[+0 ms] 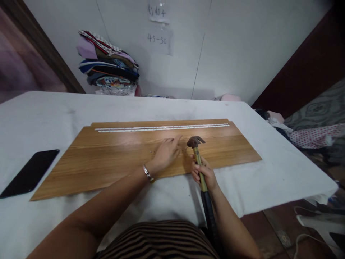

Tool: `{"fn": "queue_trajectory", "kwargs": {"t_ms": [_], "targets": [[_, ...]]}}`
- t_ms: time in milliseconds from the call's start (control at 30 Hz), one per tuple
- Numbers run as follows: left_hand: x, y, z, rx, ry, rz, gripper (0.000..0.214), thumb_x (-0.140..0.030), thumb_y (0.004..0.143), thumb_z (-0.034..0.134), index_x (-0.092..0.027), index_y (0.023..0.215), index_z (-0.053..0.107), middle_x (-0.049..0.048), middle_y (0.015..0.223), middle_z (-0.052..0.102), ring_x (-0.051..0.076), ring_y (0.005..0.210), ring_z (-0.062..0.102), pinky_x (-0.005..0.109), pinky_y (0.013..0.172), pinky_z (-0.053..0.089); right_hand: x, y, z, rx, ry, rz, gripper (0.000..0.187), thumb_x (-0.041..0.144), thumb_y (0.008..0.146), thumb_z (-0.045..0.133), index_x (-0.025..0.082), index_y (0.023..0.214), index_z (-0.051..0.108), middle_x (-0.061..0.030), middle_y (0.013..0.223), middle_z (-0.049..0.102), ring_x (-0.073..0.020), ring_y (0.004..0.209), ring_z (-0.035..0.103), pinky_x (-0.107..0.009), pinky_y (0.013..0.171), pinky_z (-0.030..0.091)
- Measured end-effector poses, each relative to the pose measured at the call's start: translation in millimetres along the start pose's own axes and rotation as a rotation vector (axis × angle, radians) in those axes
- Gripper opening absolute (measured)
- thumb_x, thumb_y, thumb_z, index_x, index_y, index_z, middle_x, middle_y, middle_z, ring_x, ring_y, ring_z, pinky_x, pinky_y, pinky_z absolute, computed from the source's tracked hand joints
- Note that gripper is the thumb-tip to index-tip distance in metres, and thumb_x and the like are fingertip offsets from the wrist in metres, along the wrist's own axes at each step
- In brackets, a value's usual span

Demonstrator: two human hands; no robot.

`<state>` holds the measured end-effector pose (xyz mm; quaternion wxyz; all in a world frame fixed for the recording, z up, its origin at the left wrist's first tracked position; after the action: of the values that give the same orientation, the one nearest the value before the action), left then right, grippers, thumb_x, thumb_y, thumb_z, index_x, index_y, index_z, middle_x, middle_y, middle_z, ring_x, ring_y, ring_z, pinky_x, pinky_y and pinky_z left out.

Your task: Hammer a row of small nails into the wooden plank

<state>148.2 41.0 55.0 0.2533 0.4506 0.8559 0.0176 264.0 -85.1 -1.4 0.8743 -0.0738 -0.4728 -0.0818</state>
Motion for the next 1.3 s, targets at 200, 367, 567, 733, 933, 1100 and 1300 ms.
{"fn": "queue_trajectory", "kwargs": {"t_ms": [200, 367, 567, 733, 933, 1100, 1300], "targets": [[29, -52, -27.4, -0.135, 0.030, -0.020, 0.019, -0.026, 0.090, 0.044, -0.022, 0.092, 0.062, 0.0058, 0.085, 0.067, 0.021, 0.086, 0.060, 0.035, 0.082, 0.046, -2, 0, 1, 0.013, -0.001, 0.018, 0.033, 0.026, 0.076, 0.065, 0.018, 0.107, 0.056, 0.0088, 0.057, 0.047, -0.0046, 0.033, 0.035, -0.015, 0.027, 0.028], [76, -89, -16.8, -0.170, 0.076, -0.170, 0.021, -0.032, 0.091, 0.042, -0.020, 0.084, 0.058, 0.0054, 0.080, 0.064, 0.020, 0.077, 0.060, 0.032, 0.072, 0.045, -7, 4, -3, 0.023, -0.022, 0.040, 0.031, 0.026, 0.075, 0.066, 0.017, 0.103, 0.056, 0.0093, 0.055, 0.046, -0.0047, 0.033, 0.035, -0.015, 0.027, 0.029], [88, -93, -3.4, -0.077, 0.231, -0.285, 0.024, -0.033, 0.091, 0.040, -0.019, 0.079, 0.055, 0.0060, 0.077, 0.064, 0.020, 0.072, 0.059, 0.031, 0.067, 0.041, -5, 2, -1, 0.034, -0.030, 0.000, 0.032, 0.026, 0.077, 0.065, 0.018, 0.107, 0.055, 0.0093, 0.056, 0.044, -0.0046, 0.033, 0.033, -0.015, 0.028, 0.027], [83, -91, -4.9, -0.057, 0.261, -0.305, 0.024, -0.033, 0.091, 0.040, -0.019, 0.078, 0.055, 0.0063, 0.078, 0.066, 0.019, 0.074, 0.060, 0.029, 0.067, 0.039, -5, 3, -1, 0.022, -0.044, 0.018, 0.030, 0.026, 0.078, 0.064, 0.019, 0.106, 0.056, 0.0091, 0.056, 0.044, -0.0045, 0.034, 0.033, -0.015, 0.028, 0.027], [81, -91, -6.8, -0.016, 0.274, -0.335, 0.023, -0.030, 0.091, 0.040, -0.018, 0.078, 0.055, 0.0066, 0.081, 0.067, 0.019, 0.076, 0.061, 0.029, 0.068, 0.039, -8, 5, -3, 0.045, -0.013, 0.027, 0.030, 0.027, 0.077, 0.066, 0.019, 0.104, 0.057, 0.0097, 0.056, 0.042, -0.0040, 0.033, 0.030, -0.014, 0.027, 0.026], [80, -90, -6.6, 0.000, 0.285, -0.339, 0.023, -0.030, 0.092, 0.040, -0.018, 0.080, 0.056, 0.0071, 0.084, 0.068, 0.020, 0.079, 0.062, 0.029, 0.070, 0.039, -6, 5, -2, 0.029, -0.019, 0.024, 0.031, 0.025, 0.076, 0.066, 0.019, 0.105, 0.057, 0.0095, 0.055, 0.044, -0.0041, 0.033, 0.031, -0.014, 0.027, 0.027], [82, -91, -5.7, -0.012, 0.268, -0.336, 0.023, -0.030, 0.091, 0.040, -0.018, 0.081, 0.057, 0.0076, 0.083, 0.067, 0.020, 0.080, 0.062, 0.030, 0.072, 0.040, -8, 6, -2, 0.040, -0.025, 0.041, 0.030, 0.026, 0.077, 0.065, 0.019, 0.104, 0.057, 0.0097, 0.055, 0.044, -0.0043, 0.033, 0.032, -0.015, 0.027, 0.027]]}}
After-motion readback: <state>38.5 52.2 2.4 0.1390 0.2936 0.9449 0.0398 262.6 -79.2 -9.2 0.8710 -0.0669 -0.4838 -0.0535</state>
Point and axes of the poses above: each hand's wrist, its own y-axis towards the middle knuckle, its own z-axis out of the palm, x = y × z, the point moved 4 cm from there along y, towards the middle knuckle
